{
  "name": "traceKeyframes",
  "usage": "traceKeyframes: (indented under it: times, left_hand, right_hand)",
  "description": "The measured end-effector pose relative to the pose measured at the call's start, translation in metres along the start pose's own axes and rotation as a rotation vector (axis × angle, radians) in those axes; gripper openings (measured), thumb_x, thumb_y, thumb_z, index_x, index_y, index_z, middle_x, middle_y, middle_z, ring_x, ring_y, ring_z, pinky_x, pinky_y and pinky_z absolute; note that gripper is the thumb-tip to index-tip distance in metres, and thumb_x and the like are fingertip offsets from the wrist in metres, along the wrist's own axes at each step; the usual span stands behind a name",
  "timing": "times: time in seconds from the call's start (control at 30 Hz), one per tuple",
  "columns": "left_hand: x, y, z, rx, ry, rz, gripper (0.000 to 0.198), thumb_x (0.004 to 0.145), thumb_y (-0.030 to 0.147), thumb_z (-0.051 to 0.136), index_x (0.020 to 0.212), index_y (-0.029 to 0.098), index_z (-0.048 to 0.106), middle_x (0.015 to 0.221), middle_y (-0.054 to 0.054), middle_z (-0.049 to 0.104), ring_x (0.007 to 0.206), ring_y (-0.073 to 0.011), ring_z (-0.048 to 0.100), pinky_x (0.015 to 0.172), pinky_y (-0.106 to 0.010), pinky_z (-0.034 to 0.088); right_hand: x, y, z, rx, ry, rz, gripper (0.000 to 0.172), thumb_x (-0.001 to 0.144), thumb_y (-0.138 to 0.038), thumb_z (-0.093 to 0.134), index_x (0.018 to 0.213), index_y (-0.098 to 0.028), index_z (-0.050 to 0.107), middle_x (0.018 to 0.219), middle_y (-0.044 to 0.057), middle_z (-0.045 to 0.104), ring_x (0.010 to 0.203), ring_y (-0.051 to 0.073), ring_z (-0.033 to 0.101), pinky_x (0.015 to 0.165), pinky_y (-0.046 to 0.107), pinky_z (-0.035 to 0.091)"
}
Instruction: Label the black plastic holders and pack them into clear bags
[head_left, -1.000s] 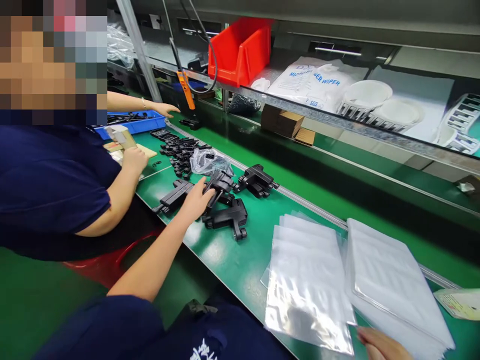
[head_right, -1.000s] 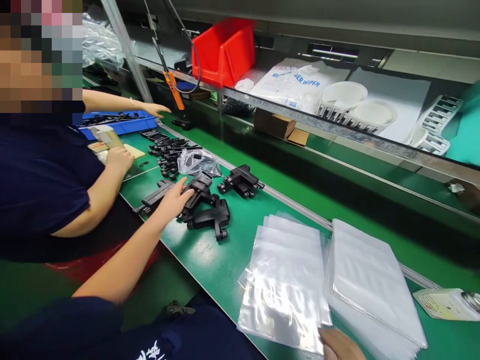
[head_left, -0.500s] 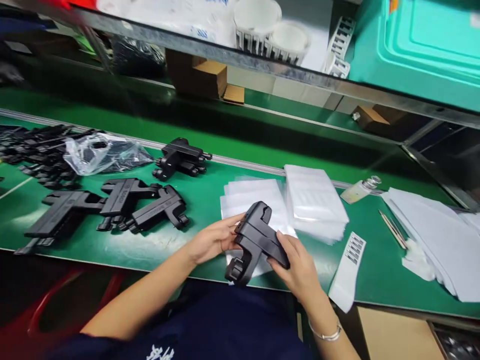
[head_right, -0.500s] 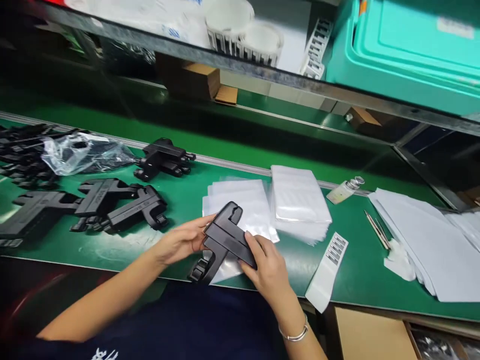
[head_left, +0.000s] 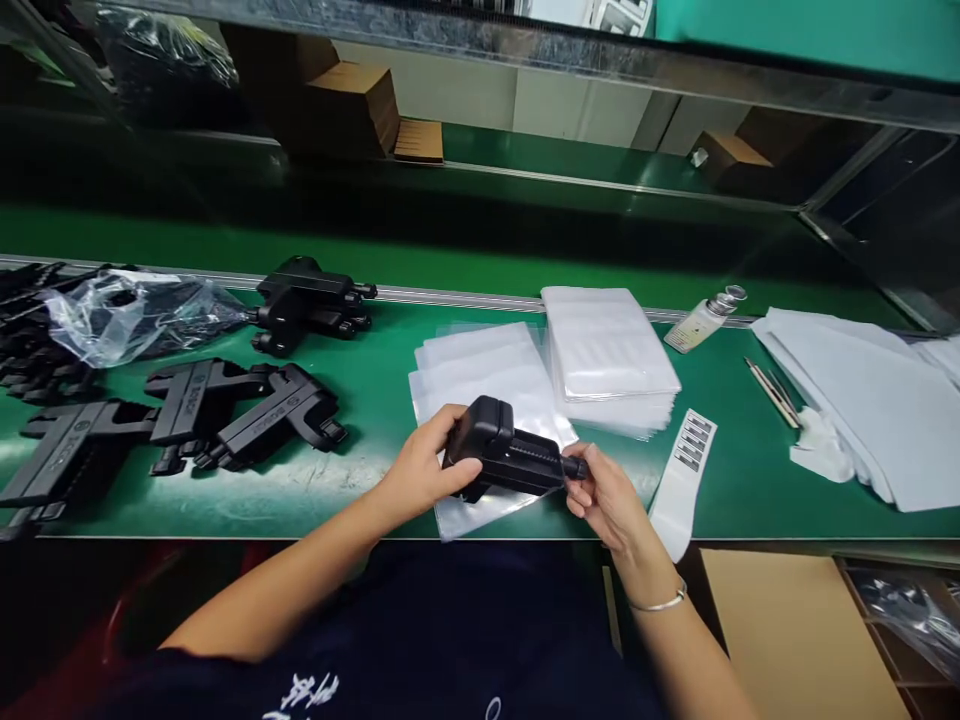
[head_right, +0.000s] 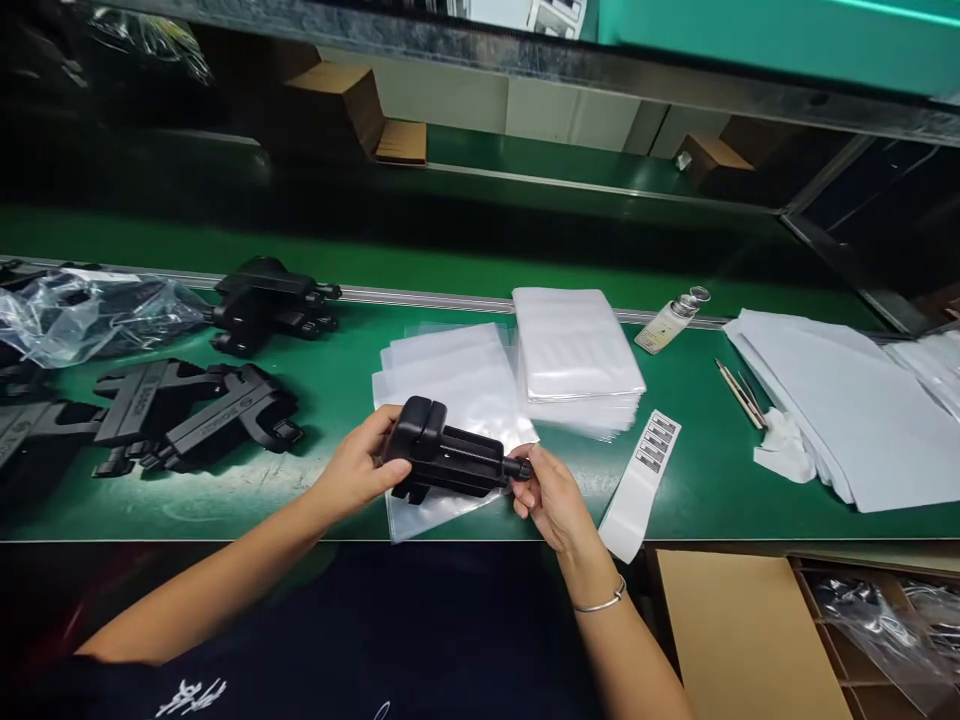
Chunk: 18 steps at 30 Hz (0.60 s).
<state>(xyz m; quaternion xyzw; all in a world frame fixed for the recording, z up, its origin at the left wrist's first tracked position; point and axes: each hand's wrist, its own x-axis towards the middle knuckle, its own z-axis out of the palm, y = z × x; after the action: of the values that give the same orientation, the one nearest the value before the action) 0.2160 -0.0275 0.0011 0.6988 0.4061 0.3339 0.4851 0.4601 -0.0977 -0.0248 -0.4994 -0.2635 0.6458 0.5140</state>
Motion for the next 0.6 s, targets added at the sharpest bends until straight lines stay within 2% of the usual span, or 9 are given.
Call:
traceKeyframes:
  times: [0.07, 0.17, 0.23, 0.3, 0.37, 0.4, 0.5, 0.6]
  left_hand:
    - [0.0, 0.002, 0.002, 0.028, -0.024, -0.021, 0.053, 0.071, 0.059, 0.066, 0.105, 0.019, 0.054, 0.091, -0.003, 0.061, 0.081, -0.0205, 0.058, 0.071, -0.03, 0.047]
    - [0.002, 0.0, 0.007, -0.019, -0.003, -0.054, 0.057, 0.072, 0.062, 0.065, 0.108, 0.019, 0.054, 0.094, -0.004, 0.063, 0.083, -0.0216, 0.059, 0.073, -0.03, 0.047]
    - [0.005, -0.004, 0.01, -0.121, 0.035, -0.092, 0.06, 0.075, 0.067, 0.06, 0.107, 0.017, 0.056, 0.094, -0.005, 0.064, 0.085, -0.0225, 0.06, 0.073, -0.031, 0.047]
    - [0.008, -0.009, 0.012, -0.266, 0.042, -0.156, 0.06, 0.078, 0.069, 0.056, 0.104, 0.015, 0.059, 0.095, -0.007, 0.066, 0.089, -0.0236, 0.061, 0.076, -0.032, 0.048]
    - [0.01, -0.013, 0.01, -0.382, 0.009, -0.2, 0.059, 0.079, 0.068, 0.058, 0.105, 0.015, 0.06, 0.1, -0.009, 0.067, 0.094, -0.025, 0.062, 0.08, -0.033, 0.049]
    - [0.01, -0.013, 0.007, -0.405, -0.009, -0.196, 0.06, 0.077, 0.066, 0.062, 0.107, 0.015, 0.06, 0.102, -0.009, 0.067, 0.096, -0.0257, 0.062, 0.081, -0.033, 0.049]
    - [0.006, -0.01, -0.002, -0.286, -0.05, -0.088, 0.06, 0.071, 0.055, 0.074, 0.114, 0.017, 0.057, 0.109, -0.01, 0.066, 0.1, -0.027, 0.064, 0.084, -0.035, 0.051]
    - [-0.001, -0.005, -0.012, 0.004, -0.135, 0.193, 0.052, 0.075, 0.035, 0.075, 0.121, 0.022, 0.054, 0.122, -0.011, 0.064, 0.111, -0.0266, 0.063, 0.095, -0.04, 0.05]
  right_hand:
    - [0.001, -0.003, -0.003, 0.022, -0.008, -0.016, 0.047, 0.076, -0.063, 0.068, 0.085, -0.017, 0.063, 0.049, -0.007, 0.041, 0.041, 0.006, 0.03, 0.038, 0.018, 0.032]
    - [-0.001, -0.01, -0.011, -0.163, -0.045, -0.156, 0.039, 0.084, -0.056, 0.063, 0.087, -0.018, 0.064, 0.054, -0.004, 0.048, 0.045, 0.009, 0.04, 0.043, 0.022, 0.04]
    - [-0.005, -0.015, -0.016, -0.439, -0.06, -0.394, 0.028, 0.088, -0.047, 0.061, 0.093, -0.02, 0.064, 0.068, 0.001, 0.06, 0.057, 0.013, 0.055, 0.052, 0.026, 0.049]
    - [-0.01, -0.02, -0.018, -0.772, -0.073, -0.719, 0.017, 0.09, -0.033, 0.061, 0.103, -0.023, 0.064, 0.088, 0.005, 0.066, 0.078, 0.018, 0.064, 0.067, 0.032, 0.055]
    - [-0.014, -0.024, -0.018, -1.045, -0.087, -0.992, 0.025, 0.09, -0.02, 0.06, 0.114, -0.025, 0.062, 0.1, 0.007, 0.067, 0.092, 0.021, 0.065, 0.077, 0.036, 0.057]
    - [-0.014, -0.024, -0.018, -1.127, -0.083, -1.078, 0.03, 0.09, -0.016, 0.059, 0.119, -0.026, 0.06, 0.103, 0.007, 0.067, 0.095, 0.021, 0.065, 0.079, 0.036, 0.057]
    - [-0.008, -0.019, -0.02, -1.188, 0.03, -1.139, 0.037, 0.091, -0.015, 0.057, 0.126, -0.025, 0.054, 0.107, 0.009, 0.066, 0.098, 0.022, 0.066, 0.079, 0.037, 0.06]
    - [0.001, -0.008, -0.022, -1.131, 0.16, -1.088, 0.032, 0.091, -0.019, 0.058, 0.122, -0.025, 0.055, 0.105, 0.009, 0.065, 0.096, 0.022, 0.066, 0.072, 0.036, 0.062]
